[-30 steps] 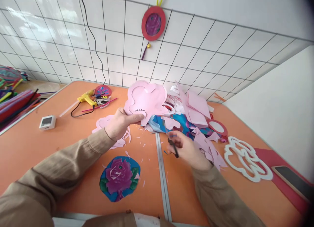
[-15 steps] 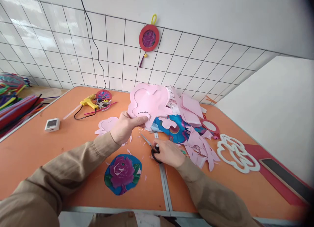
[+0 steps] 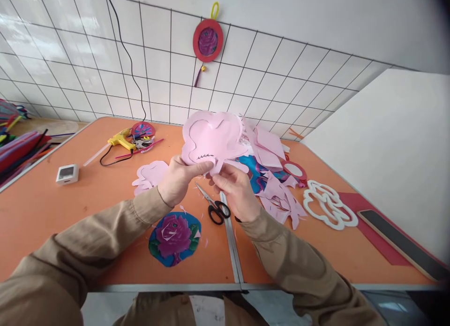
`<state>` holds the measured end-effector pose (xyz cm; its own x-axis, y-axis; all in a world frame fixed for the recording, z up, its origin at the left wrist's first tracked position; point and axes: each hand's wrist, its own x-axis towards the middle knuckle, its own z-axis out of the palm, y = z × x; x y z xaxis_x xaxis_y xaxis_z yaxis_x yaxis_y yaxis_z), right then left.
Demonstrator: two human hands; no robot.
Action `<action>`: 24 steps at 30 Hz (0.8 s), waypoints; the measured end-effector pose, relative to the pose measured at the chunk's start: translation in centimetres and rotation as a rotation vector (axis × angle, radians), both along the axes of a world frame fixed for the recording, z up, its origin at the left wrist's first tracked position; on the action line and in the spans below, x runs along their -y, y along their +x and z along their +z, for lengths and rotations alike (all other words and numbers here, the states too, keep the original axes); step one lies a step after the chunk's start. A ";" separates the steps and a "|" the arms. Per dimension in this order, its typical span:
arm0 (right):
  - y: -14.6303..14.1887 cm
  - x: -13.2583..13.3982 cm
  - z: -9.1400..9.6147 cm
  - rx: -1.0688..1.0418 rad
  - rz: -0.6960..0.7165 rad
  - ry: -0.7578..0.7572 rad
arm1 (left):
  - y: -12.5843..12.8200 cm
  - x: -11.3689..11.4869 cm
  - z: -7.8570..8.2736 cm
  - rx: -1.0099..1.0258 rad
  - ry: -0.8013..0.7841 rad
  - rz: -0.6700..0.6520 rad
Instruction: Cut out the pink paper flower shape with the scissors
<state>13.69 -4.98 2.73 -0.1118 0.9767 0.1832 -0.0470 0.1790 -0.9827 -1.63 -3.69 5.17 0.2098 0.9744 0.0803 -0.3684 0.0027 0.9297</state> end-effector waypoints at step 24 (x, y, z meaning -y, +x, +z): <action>-0.3 -0.8 0.8 -0.283 -0.118 0.105 | 0.4 -0.4 -1.4 0.051 0.033 -0.077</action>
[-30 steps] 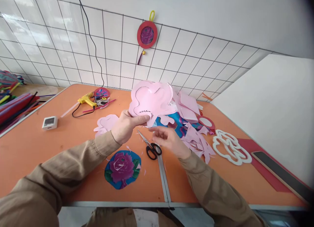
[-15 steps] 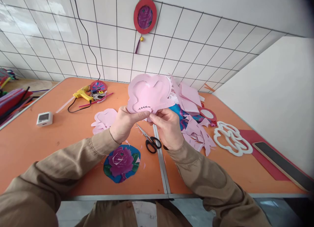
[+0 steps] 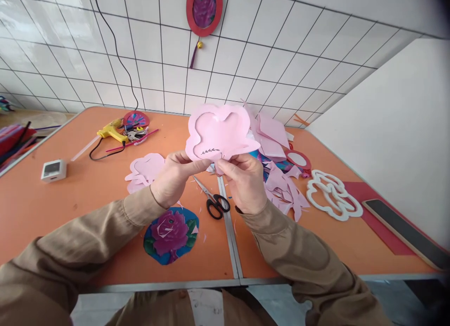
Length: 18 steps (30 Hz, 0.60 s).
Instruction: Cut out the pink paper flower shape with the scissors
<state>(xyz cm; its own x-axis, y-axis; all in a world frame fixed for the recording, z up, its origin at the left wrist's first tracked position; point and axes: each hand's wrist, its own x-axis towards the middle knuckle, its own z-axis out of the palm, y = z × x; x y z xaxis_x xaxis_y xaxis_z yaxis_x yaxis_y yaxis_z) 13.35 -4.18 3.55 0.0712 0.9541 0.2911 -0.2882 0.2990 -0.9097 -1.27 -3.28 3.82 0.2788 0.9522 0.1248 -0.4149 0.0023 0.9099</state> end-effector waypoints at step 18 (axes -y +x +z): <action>0.0 -0.4 0.3 -0.021 -0.081 -0.152 | -0.9 -1.3 0.0 -0.069 -0.141 -0.072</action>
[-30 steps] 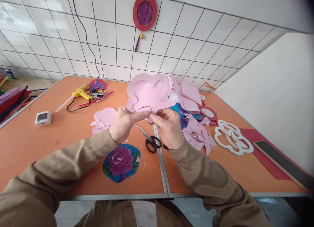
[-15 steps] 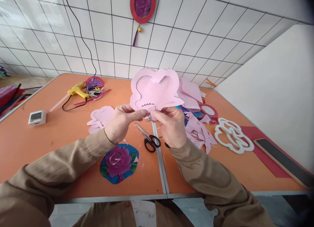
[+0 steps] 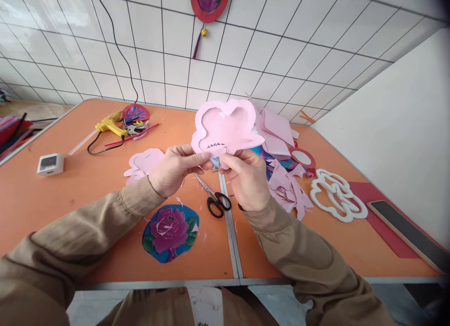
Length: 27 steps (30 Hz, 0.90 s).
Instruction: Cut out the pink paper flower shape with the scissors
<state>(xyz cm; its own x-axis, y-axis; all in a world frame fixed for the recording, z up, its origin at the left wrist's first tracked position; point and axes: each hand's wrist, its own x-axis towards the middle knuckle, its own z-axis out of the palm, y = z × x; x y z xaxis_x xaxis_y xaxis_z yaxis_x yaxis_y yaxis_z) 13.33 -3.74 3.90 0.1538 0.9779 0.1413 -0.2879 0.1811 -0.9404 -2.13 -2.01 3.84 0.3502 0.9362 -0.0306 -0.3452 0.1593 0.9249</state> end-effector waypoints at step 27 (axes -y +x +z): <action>0.0 -0.2 -0.7 0.071 -0.014 0.061 | 0.2 0.4 0.2 -0.011 -0.014 0.051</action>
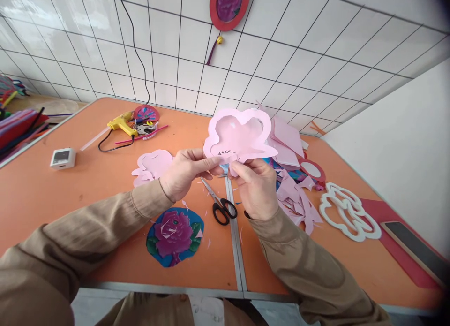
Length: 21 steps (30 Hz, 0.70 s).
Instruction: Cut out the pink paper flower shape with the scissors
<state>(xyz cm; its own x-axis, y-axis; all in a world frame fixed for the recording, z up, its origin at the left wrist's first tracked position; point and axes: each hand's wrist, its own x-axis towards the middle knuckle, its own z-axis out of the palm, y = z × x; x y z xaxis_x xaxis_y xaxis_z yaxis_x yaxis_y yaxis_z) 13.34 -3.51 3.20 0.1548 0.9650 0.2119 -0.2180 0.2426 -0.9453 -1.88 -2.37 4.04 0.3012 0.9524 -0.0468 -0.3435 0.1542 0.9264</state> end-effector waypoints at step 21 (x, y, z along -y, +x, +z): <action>0.1 0.1 -0.4 0.036 0.018 0.046 | -0.1 0.1 0.3 -0.056 0.037 0.057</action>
